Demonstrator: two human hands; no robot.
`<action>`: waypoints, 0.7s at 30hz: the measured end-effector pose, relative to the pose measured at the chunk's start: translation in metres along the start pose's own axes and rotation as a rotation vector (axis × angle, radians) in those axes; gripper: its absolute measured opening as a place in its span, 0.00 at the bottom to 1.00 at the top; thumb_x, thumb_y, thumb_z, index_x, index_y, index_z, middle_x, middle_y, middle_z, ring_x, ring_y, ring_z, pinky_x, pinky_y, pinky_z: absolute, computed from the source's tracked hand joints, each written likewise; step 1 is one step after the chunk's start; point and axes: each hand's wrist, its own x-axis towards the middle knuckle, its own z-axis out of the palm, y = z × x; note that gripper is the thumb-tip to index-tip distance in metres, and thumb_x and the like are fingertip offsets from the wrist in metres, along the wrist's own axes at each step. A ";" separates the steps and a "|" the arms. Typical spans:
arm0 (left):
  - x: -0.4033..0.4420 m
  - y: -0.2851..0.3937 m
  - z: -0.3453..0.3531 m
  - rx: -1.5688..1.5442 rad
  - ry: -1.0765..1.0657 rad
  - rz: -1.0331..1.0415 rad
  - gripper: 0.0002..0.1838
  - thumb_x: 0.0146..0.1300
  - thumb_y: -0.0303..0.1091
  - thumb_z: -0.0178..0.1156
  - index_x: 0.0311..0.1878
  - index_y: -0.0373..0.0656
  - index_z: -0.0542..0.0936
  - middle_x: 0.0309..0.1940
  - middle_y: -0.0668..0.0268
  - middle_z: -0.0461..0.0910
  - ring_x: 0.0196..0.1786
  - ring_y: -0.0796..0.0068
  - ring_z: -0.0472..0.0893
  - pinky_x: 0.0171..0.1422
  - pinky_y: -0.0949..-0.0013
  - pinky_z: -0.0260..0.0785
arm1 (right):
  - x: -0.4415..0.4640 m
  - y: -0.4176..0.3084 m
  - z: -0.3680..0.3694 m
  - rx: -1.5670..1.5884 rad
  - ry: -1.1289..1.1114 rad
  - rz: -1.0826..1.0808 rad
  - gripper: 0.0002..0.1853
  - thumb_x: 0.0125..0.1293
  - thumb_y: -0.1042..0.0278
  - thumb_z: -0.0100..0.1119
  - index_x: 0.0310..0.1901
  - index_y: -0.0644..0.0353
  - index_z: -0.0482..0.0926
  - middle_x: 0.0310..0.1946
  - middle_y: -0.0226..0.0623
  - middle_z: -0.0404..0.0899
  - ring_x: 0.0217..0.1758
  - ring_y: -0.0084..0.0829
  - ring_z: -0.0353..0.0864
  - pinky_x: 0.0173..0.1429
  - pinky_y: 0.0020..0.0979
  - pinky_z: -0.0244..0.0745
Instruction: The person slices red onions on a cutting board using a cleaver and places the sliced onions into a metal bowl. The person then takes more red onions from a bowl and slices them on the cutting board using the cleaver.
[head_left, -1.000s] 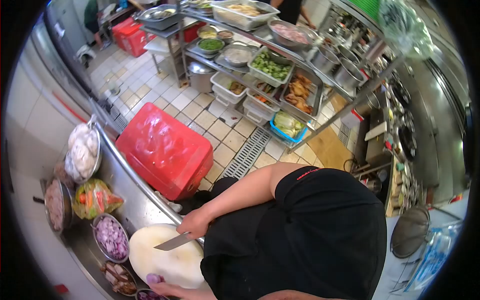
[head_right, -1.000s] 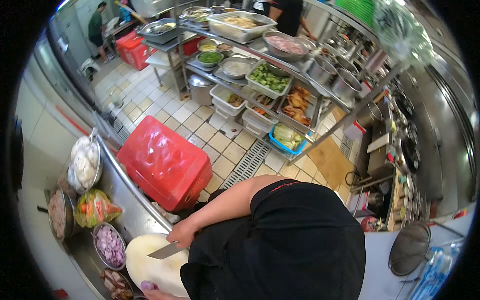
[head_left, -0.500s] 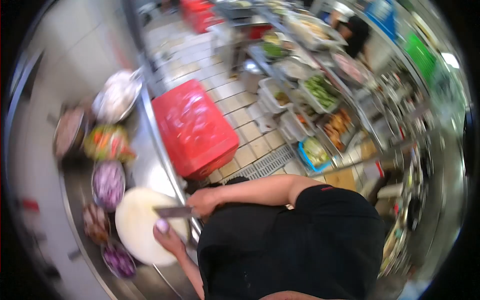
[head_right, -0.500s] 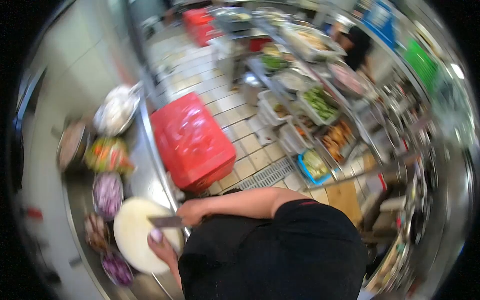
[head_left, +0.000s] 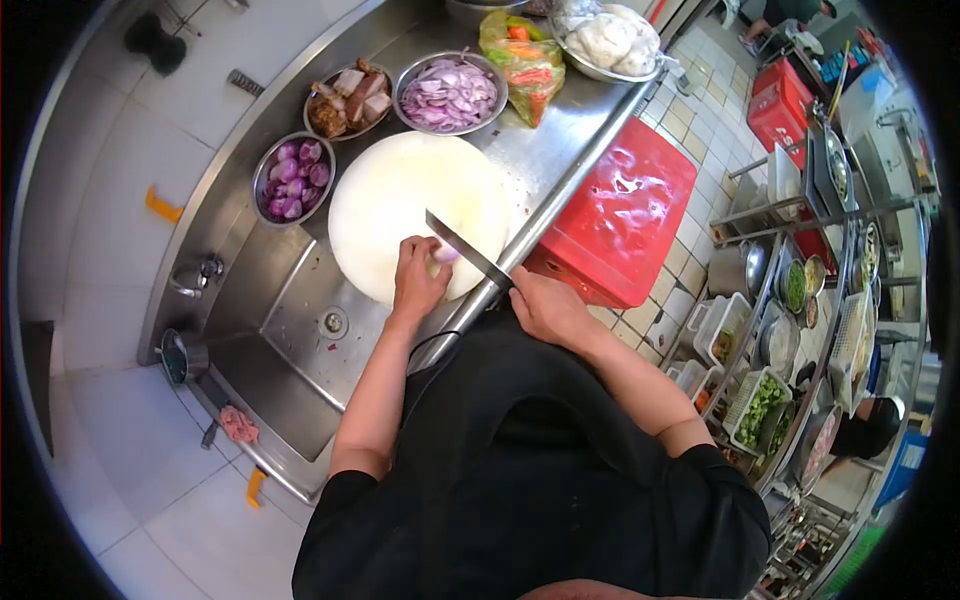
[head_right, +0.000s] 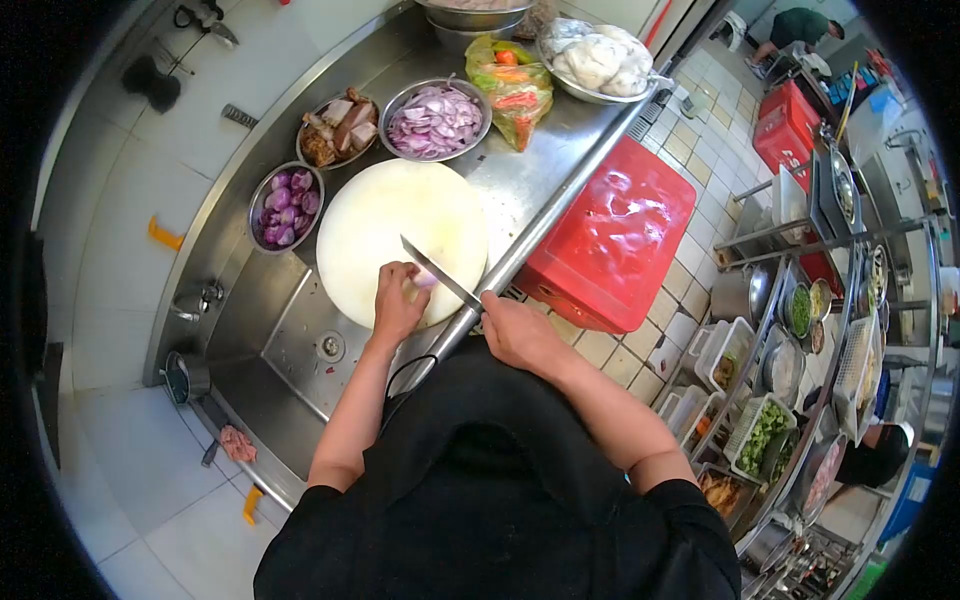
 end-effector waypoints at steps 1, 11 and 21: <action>0.002 0.001 -0.001 -0.009 -0.028 -0.047 0.24 0.61 0.31 0.73 0.60 0.36 0.82 0.59 0.52 0.77 0.62 0.50 0.81 0.69 0.54 0.76 | 0.001 -0.002 0.000 -0.035 -0.001 -0.031 0.13 0.80 0.65 0.52 0.57 0.65 0.71 0.44 0.61 0.85 0.50 0.66 0.85 0.54 0.63 0.78; 0.003 -0.010 0.002 -0.029 0.005 -0.030 0.20 0.59 0.33 0.76 0.53 0.40 0.85 0.56 0.56 0.82 0.61 0.54 0.84 0.66 0.55 0.78 | 0.004 -0.024 -0.014 -0.249 -0.171 0.008 0.11 0.78 0.68 0.51 0.55 0.65 0.72 0.37 0.58 0.86 0.43 0.61 0.88 0.47 0.61 0.81; 0.003 -0.021 0.010 -0.084 0.014 -0.022 0.29 0.55 0.33 0.79 0.62 0.44 0.83 0.62 0.53 0.79 0.67 0.52 0.80 0.72 0.54 0.75 | 0.048 0.013 0.034 -0.194 -0.144 -0.015 0.20 0.77 0.67 0.54 0.65 0.67 0.71 0.31 0.61 0.86 0.38 0.64 0.89 0.47 0.64 0.82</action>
